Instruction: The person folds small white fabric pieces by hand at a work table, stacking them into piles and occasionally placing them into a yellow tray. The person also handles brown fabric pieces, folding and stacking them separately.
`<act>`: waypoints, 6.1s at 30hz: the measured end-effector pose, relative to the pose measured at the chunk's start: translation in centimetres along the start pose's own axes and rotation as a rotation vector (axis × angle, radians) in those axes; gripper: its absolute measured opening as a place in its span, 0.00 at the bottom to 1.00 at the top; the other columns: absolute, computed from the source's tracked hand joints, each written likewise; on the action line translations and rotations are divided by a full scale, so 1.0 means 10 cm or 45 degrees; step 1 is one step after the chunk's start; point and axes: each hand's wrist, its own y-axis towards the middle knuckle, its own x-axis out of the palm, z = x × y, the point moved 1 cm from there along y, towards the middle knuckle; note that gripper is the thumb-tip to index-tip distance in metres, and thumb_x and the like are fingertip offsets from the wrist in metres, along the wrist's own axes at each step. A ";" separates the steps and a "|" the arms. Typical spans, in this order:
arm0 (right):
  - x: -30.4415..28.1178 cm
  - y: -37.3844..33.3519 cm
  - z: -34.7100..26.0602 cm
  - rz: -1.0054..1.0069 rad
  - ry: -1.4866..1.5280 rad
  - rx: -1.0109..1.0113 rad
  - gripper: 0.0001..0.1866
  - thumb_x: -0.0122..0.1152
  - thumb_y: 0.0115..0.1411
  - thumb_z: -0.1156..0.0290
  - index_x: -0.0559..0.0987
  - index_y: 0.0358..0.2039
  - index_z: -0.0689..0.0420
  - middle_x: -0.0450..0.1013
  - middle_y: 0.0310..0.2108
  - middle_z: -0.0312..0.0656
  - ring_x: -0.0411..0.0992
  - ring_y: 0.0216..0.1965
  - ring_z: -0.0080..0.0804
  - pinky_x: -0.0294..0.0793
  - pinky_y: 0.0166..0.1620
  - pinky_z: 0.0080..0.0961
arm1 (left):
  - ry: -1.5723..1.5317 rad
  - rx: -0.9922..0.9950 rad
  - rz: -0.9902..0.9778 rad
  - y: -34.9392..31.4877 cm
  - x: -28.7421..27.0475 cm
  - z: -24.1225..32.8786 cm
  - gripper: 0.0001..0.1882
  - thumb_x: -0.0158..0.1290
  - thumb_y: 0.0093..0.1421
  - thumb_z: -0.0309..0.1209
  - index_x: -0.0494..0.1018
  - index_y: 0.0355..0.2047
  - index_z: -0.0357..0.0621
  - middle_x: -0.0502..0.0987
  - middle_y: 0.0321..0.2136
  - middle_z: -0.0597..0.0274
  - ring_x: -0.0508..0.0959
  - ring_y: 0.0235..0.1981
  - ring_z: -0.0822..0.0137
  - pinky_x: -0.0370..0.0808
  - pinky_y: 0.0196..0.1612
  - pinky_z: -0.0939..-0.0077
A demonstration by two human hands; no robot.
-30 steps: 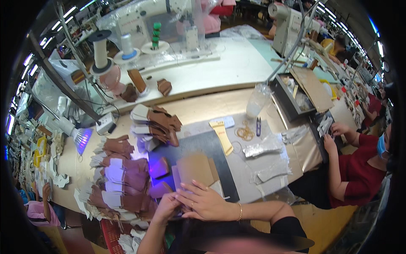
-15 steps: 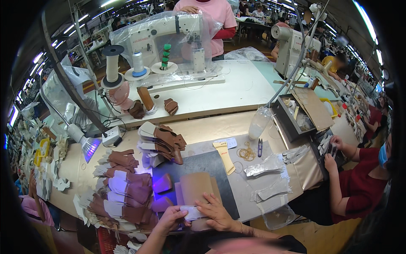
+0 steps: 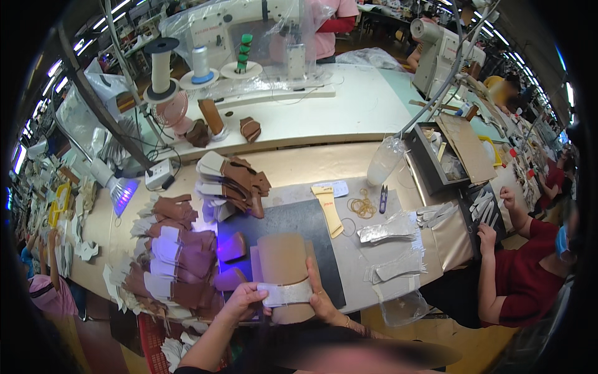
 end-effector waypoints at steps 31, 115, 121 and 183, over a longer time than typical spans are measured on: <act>-1.12 -0.31 -0.52 0.724 0.141 0.261 0.26 0.39 0.68 0.51 0.62 0.57 0.57 0.63 0.55 0.47 0.65 0.54 0.41 0.66 0.54 0.33 | 1.446 -0.263 0.120 2.04 0.16 1.42 0.15 0.56 0.58 0.40 0.74 0.30 0.38 0.76 0.21 0.61 0.73 0.12 0.73 0.68 0.14 0.80; -1.82 -0.36 -0.87 -0.379 -1.399 0.905 0.09 0.64 0.43 0.78 0.72 0.23 0.59 0.71 0.29 0.49 0.73 0.34 0.52 0.70 0.39 0.41 | -0.964 1.637 0.558 -1.71 -0.25 1.45 0.31 0.50 0.61 0.41 0.54 0.60 0.44 0.53 0.63 0.45 0.55 0.64 0.51 0.55 0.63 0.53; -1.86 -0.35 -0.87 -0.392 -1.435 0.905 0.10 0.67 0.43 0.74 0.73 0.24 0.57 0.74 0.28 0.48 0.74 0.33 0.49 0.71 0.37 0.38 | -0.952 1.652 0.604 -1.76 -0.28 1.42 0.29 0.49 0.63 0.42 0.56 0.60 0.44 0.55 0.63 0.48 0.57 0.64 0.54 0.57 0.62 0.56; -1.97 -0.60 -0.88 -0.125 -1.101 0.853 0.10 0.59 0.54 0.78 0.66 0.33 0.59 0.72 0.37 0.47 0.72 0.35 0.45 0.72 0.44 0.30 | -0.759 1.561 0.749 -1.63 -0.28 1.36 0.29 0.42 0.66 0.38 0.49 0.65 0.45 0.51 0.65 0.48 0.57 0.64 0.56 0.58 0.62 0.57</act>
